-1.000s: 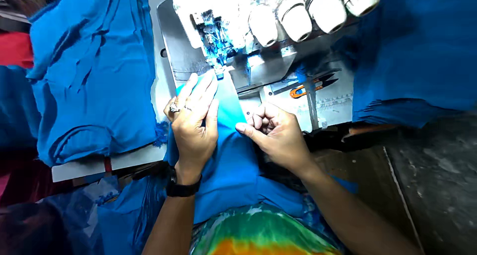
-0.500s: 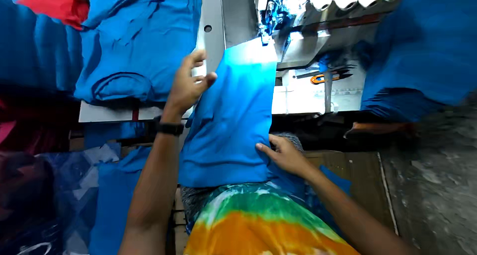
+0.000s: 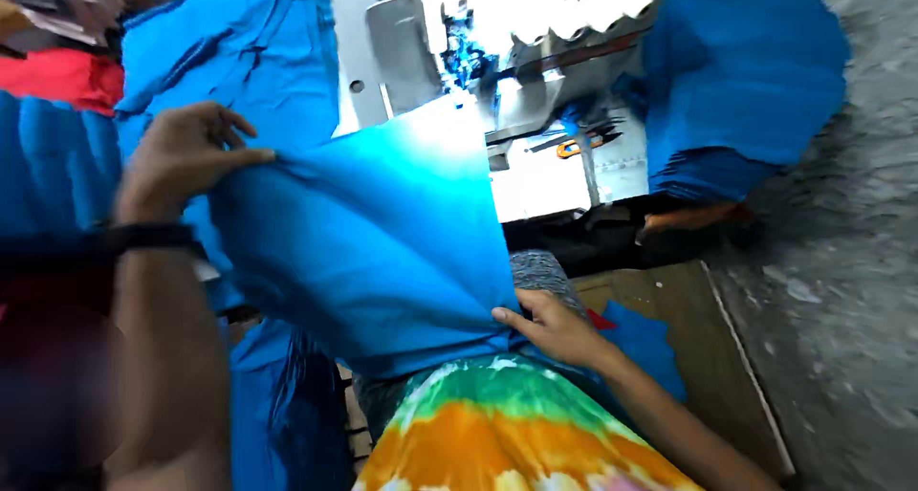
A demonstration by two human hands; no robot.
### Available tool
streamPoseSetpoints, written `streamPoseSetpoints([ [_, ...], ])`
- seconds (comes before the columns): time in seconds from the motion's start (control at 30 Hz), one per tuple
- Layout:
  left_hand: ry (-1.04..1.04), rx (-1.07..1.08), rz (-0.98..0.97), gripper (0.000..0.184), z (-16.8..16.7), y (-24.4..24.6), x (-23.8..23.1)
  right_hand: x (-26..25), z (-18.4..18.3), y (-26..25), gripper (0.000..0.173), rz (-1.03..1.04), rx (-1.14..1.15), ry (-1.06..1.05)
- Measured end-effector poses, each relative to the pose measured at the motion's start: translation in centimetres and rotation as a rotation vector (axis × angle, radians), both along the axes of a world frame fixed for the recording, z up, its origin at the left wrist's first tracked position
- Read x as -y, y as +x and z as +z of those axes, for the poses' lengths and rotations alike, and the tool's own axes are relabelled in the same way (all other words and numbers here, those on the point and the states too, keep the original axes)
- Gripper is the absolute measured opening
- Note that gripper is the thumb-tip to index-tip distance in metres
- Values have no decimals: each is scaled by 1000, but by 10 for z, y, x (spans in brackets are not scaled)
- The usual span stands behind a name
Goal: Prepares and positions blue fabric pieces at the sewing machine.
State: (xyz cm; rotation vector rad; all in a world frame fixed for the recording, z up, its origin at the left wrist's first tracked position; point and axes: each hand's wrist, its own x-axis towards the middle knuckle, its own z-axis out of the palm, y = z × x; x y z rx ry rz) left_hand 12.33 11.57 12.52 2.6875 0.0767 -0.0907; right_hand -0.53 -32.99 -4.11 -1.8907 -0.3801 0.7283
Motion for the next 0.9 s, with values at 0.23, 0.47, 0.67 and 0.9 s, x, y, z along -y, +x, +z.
streamPoseSetpoints([
  [0.23,-158,649,668,41,-113,-163,20,7,-1,-10,46,-104,154,-266],
  [0.47,-803,196,729,44,-210,-200,80,9,36,19,35,252,221,-67],
  [0.67,-636,172,521,24,-117,-252,46,28,38,-56,39,-123,140,-19],
  [0.9,-671,-3,509,44,-121,-284,49,45,24,-90,40,-468,-25,-171],
])
